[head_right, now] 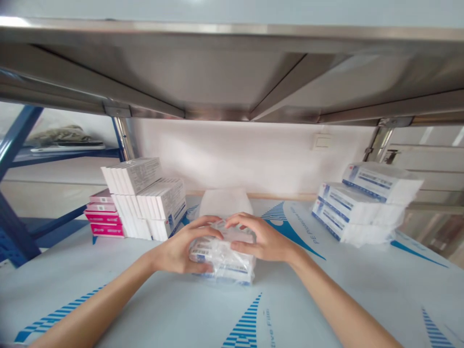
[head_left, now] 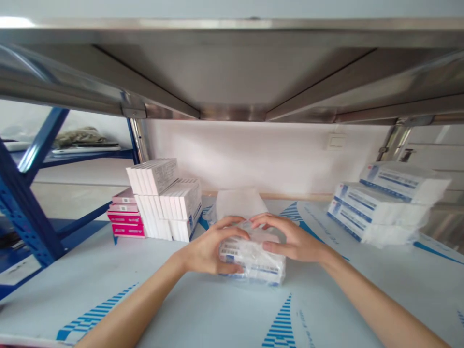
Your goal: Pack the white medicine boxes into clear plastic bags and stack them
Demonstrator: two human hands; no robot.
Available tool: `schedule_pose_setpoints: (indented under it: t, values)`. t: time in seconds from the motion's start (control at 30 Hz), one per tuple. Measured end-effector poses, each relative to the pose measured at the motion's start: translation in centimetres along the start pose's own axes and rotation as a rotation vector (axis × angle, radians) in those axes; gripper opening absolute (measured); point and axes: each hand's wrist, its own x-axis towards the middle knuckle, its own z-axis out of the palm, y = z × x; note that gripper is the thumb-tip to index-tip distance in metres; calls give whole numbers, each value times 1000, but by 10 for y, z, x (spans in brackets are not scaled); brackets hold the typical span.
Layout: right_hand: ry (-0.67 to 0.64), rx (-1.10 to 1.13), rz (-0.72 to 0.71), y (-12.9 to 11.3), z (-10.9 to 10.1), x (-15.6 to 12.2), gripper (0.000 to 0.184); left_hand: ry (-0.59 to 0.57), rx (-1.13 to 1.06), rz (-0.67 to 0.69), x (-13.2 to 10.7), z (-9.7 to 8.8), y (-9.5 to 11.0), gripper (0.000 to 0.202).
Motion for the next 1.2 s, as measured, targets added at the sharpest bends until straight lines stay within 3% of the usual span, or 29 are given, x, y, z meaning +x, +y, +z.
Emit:
schedule_pose_setpoints:
  t: [0.1,0.3,0.53,0.73,0.87,0.93,1.03,1.2]
  values:
    - [134,-82,-85,1,17,0,29,52,48,30,-6,6,5,57]
    - [161,-189,-112,4,27,-15,21,164,321,63,-11,21,19,28]
    - [287,-413,-117,-6,38,-35,25,212,436,48,-16,31,22,31]
    - [308,-269,-99,-15,31,-33,15,247,397,21,-14,29,29,16]
    - [159,-188,-134,-13,19,-11,23,277,360,7,-14,27,30,8]
    - [146,-155,-168,-10,22,-4,16,281,341,5,-14,25,30,5]
    - [256,-96,-175,-7,32,-3,9,276,330,27,-16,21,29,3]
    - [388,-54,-55,-5,43,-16,11,319,350,101,-17,19,28,9]
